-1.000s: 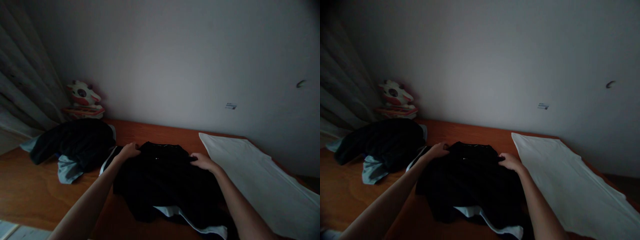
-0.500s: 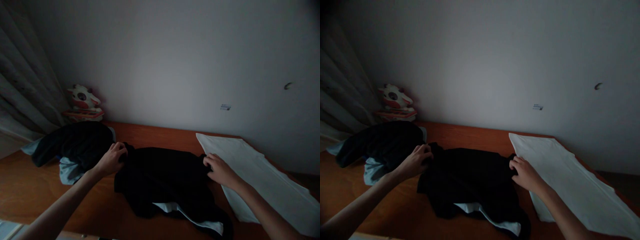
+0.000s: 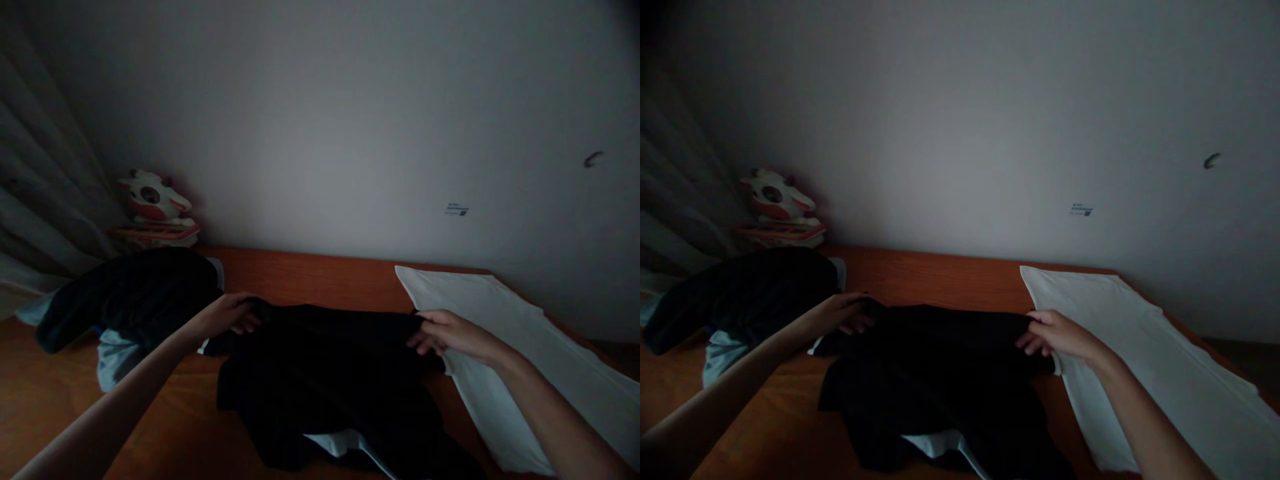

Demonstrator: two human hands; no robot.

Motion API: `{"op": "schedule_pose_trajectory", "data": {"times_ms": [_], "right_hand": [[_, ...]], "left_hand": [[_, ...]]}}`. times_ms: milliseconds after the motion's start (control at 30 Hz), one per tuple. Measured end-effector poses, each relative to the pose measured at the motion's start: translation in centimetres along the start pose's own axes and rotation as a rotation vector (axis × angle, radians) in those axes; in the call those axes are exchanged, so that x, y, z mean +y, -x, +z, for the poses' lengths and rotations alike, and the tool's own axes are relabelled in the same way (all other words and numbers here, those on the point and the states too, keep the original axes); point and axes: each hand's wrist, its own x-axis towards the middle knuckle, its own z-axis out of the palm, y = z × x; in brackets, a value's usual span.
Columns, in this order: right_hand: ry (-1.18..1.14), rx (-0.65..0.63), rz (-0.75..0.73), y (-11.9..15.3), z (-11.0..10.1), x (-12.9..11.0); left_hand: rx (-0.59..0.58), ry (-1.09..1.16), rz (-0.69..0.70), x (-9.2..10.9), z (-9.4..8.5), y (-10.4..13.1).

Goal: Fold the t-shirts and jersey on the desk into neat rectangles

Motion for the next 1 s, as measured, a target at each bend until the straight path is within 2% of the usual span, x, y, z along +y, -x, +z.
{"op": "schedule_pose_trajectory", "data": {"times_ms": [100,200,267,333,433,500,633,767,867,1000], "right_hand": [[-0.158,0.211,-0.132,-5.1,-0.8,-1.5],[-0.042,0.553,-0.281,-10.1,-0.8,-2.9],[0.139,0.684,-0.356,-12.3,-0.3,-3.0],[0.311,0.674,-0.398,-12.9,0.4,-2.2],[0.475,0.557,-0.437,-11.2,1.8,0.4],[0.519,0.525,-0.46,-8.7,2.9,2.2],[0.462,0.558,-0.492,-2.1,5.1,3.6],[0.384,0.457,-0.34,4.1,7.3,3.5],[0.382,0.394,-0.236,6.6,8.8,4.2],[0.382,0.285,-0.21,7.2,9.7,4.9]], "left_hand": [[0.191,0.045,0.106,1.9,-0.1,-5.5],[0.397,0.036,0.256,4.4,0.4,-10.0],[0.482,-0.004,0.276,5.6,1.1,-11.6],[0.448,-0.134,0.285,5.7,2.0,-11.7],[0.228,-0.431,0.447,4.2,3.6,-8.8],[0.162,-0.559,0.555,2.7,4.5,-5.5],[0.232,-0.626,0.512,-0.3,5.2,2.3],[0.367,-0.696,0.485,-3.4,5.4,8.8],[0.424,-0.771,0.464,-5.6,6.3,11.2],[0.381,-0.812,0.474,-6.4,8.1,11.1]]}}
